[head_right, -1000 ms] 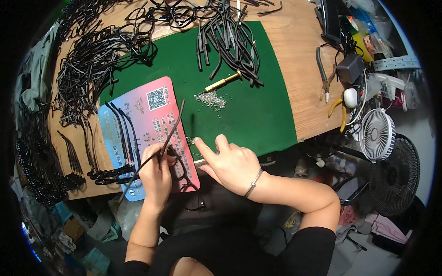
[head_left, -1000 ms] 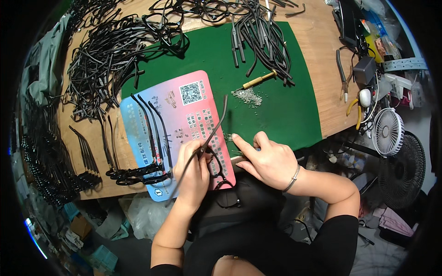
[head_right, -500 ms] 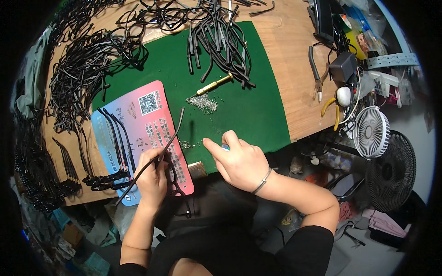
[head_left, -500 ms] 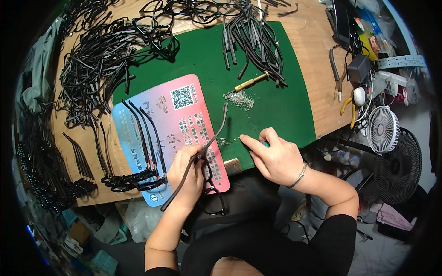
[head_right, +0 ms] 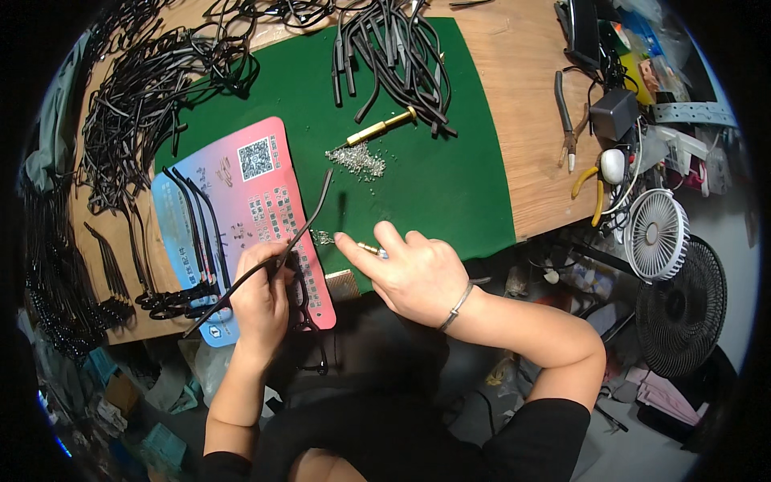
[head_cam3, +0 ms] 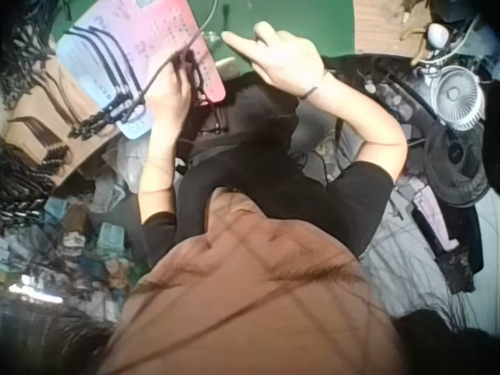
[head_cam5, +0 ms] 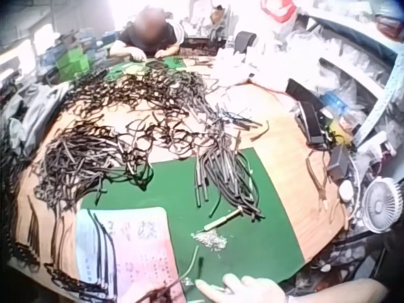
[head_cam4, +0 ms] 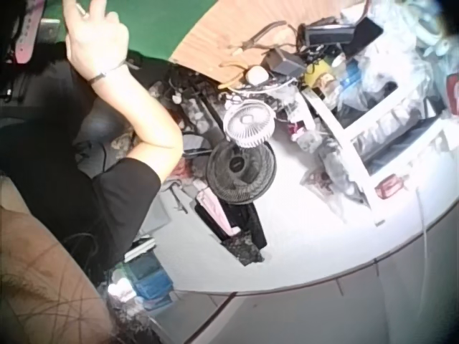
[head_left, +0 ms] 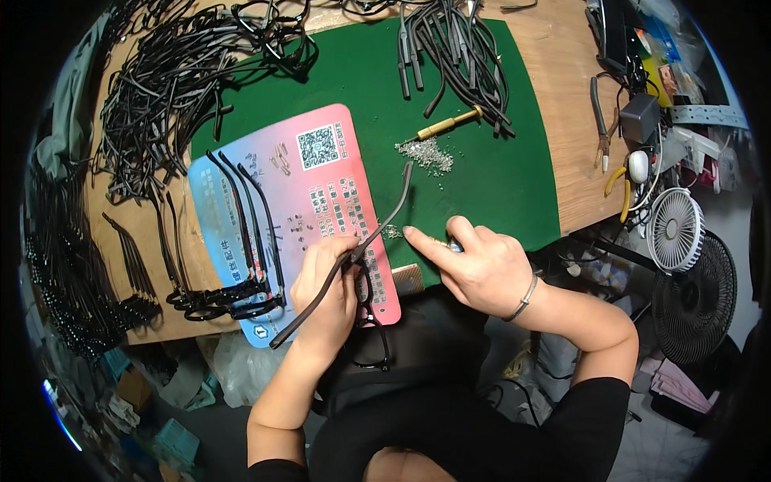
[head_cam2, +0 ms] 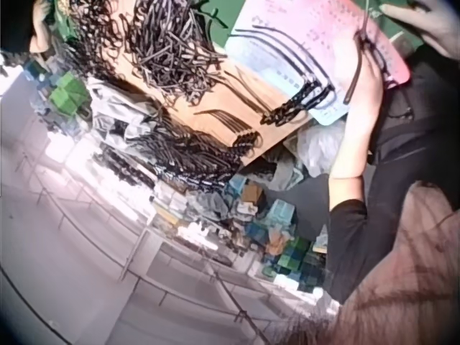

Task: The person repeatedly picks up black cables and small metallic components, inserts the components into the cable ends, and places the assembled cables on a pink mat. The person also handles a small container of components and a plastic bag during the process.

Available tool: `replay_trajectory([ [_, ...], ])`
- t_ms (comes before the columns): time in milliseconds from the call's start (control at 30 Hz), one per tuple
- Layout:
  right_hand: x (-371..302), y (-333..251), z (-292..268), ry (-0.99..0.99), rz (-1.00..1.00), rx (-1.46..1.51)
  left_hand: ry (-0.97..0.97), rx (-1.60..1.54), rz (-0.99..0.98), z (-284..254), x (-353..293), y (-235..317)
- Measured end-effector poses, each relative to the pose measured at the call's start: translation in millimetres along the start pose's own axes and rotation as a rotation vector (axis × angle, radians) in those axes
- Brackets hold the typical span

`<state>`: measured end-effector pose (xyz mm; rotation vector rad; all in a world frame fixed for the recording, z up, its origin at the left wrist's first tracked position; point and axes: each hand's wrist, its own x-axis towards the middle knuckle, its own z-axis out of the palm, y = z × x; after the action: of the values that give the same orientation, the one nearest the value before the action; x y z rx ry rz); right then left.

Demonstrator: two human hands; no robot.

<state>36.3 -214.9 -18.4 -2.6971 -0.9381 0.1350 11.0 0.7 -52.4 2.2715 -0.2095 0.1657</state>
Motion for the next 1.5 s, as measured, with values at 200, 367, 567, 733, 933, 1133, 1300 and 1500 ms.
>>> replay_trajectory([
  [200,11.8,4.9,-15.4,-0.177,0.007,0.345,-0.062,-0.05,0.017,-4.8,4.8,-4.4],
  [367,34.6,-9.3,5.1,-0.175,-0.048,0.471,-0.103,-0.052,0.037,-8.1,11.8,-7.3],
  [567,34.7,-6.3,8.2,-0.163,-0.047,0.542,-0.069,-0.101,-0.029,-3.0,5.8,-4.9],
  [733,34.7,-7.0,7.2,-0.16,-0.082,0.483,-0.076,-0.096,-0.032,-5.2,7.2,-1.3],
  [933,43.4,0.4,8.1,-0.106,-0.248,0.296,-0.056,-0.005,0.047,-4.9,8.9,-3.1],
  [1133,48.4,2.4,9.1,-0.093,-0.279,0.302,-0.069,0.0,-0.021,-2.5,4.3,-6.5],
  [1300,50.9,2.6,9.1,-0.137,-0.253,0.265,-0.083,0.016,-0.03,-1.5,5.1,-7.6],
  [1500,44.8,-0.2,12.2,-0.058,-0.268,0.259,-0.021,0.078,0.107,0.4,5.3,-6.6],
])
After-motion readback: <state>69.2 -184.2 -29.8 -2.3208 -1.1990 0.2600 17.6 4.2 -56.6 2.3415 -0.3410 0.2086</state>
